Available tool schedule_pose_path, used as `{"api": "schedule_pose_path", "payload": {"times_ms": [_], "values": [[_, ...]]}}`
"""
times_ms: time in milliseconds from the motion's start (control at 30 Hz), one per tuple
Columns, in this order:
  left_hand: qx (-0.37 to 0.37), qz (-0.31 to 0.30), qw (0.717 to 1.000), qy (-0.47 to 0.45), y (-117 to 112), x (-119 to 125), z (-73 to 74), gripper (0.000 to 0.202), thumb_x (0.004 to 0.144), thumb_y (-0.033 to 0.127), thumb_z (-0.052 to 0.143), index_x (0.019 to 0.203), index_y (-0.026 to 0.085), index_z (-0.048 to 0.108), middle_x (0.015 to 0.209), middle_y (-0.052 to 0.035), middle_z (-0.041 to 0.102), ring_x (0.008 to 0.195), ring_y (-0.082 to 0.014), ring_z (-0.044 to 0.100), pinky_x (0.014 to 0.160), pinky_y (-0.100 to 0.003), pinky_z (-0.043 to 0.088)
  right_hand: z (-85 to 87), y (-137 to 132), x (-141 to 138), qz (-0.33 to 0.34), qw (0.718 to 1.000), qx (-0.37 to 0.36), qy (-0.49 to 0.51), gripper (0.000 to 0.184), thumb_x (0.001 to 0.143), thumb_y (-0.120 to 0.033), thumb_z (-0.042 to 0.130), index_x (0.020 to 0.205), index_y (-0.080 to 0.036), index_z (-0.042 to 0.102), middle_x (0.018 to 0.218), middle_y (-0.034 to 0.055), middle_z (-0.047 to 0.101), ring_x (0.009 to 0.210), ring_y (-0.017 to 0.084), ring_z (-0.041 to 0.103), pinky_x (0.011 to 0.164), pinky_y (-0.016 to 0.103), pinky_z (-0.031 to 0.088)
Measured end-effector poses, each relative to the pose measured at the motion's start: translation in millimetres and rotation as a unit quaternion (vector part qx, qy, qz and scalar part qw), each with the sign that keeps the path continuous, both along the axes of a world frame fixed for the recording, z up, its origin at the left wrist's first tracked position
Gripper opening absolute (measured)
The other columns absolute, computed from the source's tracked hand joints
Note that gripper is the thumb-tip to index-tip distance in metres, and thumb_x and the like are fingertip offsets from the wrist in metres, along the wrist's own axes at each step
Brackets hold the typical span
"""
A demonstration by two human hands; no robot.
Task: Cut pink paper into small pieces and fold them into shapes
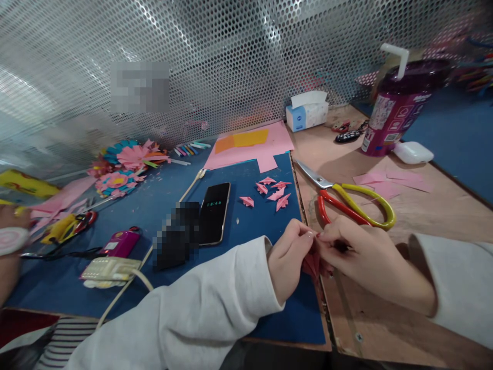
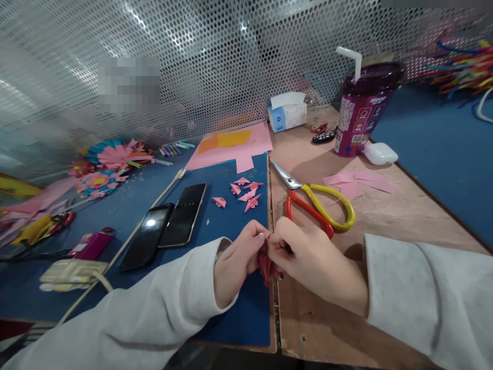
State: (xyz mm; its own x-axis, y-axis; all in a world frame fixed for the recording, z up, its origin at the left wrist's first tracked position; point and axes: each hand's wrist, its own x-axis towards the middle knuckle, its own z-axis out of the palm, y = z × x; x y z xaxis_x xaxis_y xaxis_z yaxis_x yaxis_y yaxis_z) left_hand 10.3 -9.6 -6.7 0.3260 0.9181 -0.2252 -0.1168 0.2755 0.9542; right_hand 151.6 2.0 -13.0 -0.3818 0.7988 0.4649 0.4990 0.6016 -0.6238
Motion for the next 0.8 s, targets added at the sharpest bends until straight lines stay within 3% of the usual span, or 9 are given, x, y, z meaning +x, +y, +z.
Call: {"api": "schedule_pose_path", "payload": {"times_ms": [300,800], "values": [[0.000,0.004,0.999,0.032,-2.2,-0.9,3.2,0.023,0.086,0.039,0.041,0.079,0.017,0.042,0.048,0.0049,0.047,0.043,-0.0086,0.048,0.046,-0.020,0.039,2.1,-0.6,-0.8,-0.004,1.000,-0.005,0.001,0.020,0.081,-0.015,0.045,0.061,-0.020,0.044,0.051,-0.0037,0.054,0.043,0.006,0.047,0.044,0.018,0.036],[-0.027,-0.020,0.999,-0.039,0.5,-1.5,-3.1,0.026,0.081,0.043,0.044,0.078,0.018,0.040,0.050,0.0035,0.050,0.042,-0.0097,0.049,0.045,-0.021,0.039,0.7,-0.1,-0.2,-0.011,1.000,0.017,-0.002,0.022,0.083,-0.018,0.045,0.061,-0.020,0.045,0.053,-0.0027,0.054,0.044,0.007,0.047,0.043,0.018,0.036]]}}
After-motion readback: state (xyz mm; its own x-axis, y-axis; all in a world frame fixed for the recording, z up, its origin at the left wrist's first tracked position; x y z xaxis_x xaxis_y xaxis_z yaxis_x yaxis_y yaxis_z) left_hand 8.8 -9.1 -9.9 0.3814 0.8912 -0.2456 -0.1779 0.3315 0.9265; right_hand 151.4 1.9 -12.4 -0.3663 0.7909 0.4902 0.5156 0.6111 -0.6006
